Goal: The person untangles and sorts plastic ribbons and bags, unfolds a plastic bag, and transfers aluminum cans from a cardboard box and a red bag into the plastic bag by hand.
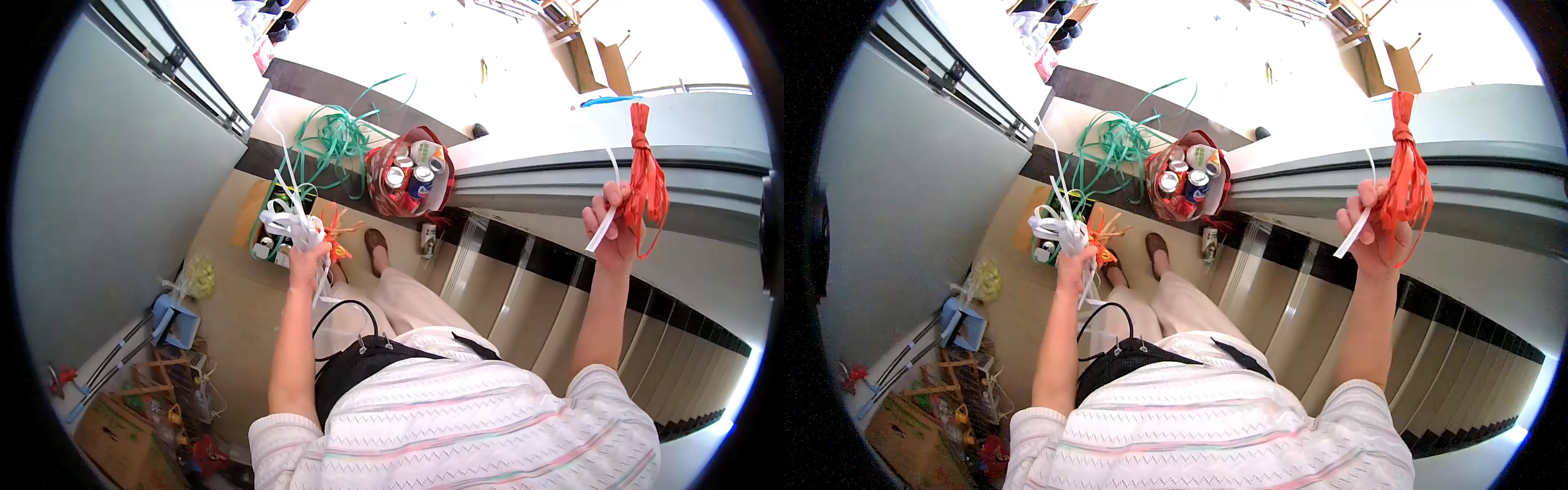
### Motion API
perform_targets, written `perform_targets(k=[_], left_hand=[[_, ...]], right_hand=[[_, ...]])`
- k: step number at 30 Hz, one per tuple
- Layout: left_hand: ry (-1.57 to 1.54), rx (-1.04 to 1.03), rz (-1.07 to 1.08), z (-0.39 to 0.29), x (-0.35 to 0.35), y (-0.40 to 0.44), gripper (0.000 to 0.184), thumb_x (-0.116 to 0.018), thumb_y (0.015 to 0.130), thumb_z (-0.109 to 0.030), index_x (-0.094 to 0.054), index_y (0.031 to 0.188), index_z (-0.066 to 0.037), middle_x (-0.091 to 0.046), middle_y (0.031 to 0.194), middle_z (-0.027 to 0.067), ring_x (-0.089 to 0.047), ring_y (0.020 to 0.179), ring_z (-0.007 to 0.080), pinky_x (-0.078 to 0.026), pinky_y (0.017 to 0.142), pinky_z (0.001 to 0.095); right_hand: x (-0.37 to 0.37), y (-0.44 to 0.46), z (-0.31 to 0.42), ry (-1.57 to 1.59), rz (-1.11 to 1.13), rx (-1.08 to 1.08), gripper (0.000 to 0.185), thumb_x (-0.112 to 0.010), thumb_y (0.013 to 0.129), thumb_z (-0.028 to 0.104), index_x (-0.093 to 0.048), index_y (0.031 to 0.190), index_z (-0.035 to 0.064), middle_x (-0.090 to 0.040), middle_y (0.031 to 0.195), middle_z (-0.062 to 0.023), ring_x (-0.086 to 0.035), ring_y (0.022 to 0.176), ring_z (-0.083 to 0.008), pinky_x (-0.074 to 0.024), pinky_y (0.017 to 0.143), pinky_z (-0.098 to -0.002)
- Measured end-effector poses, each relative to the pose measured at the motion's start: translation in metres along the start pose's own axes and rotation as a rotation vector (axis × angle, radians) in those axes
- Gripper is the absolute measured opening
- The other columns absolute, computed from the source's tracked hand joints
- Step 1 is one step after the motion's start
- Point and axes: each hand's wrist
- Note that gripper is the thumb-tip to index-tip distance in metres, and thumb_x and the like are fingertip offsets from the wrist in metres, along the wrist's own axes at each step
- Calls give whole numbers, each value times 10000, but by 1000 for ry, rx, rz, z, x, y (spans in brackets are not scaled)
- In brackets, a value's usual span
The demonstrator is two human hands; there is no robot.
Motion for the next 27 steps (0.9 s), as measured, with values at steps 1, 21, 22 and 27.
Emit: perform_targets(k=[1, 21, 22, 27], left_hand=[[1, -4, 12, -6, 0, 0, 295, -637, 669, 9, -540, 937, -69, -544, 743, 9, -545, 601, 125, -448, 479, 258], [-300, -242, -73, -105, 25, -69, 260, -673, 670, -125, -551, 896, -84, -553, 729, 7, -549, 614, 116, -449, 477, 278], [-320, -229, -124, -107, 28, -86, 233, -662, 688, -156, -552, 882, -87, -548, 717, 5, -546, 623, 119, -448, 477, 281], [-535, -424, -120, -51, 32, -107, 416, -703, 717, -258, -545, 1050, -64, -583, 958, 33, -538, 917, 153, -473, 769, 318]], right_hand=[[-3, 0, 2, -2, -1, 0, 267, -571, 834, 198, -517, 1019, 14, -493, 906, -48, -444, 539, -97, -326, 501, -253], [-98, 62, -135, 506, 38, -756, 154, -500, 854, 183, -504, 821, 32, -516, 646, -75, -467, 452, -188, -368, 413, -306], [-110, 60, -152, 537, -122, -943, 135, -502, 847, 157, -508, 840, 22, -528, 653, -78, -486, 476, -200, -390, 421, -319], [-151, 46, -240, -233, 599, -1067, 149, -513, 838, 110, -570, 858, -25, -602, 667, -82, -498, 452, -103, -391, 412, -217]])
Point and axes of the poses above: each hand's wrist, its own y-axis towards the middle knuckle, its own x-axis out of the back of the hand, z = x × y
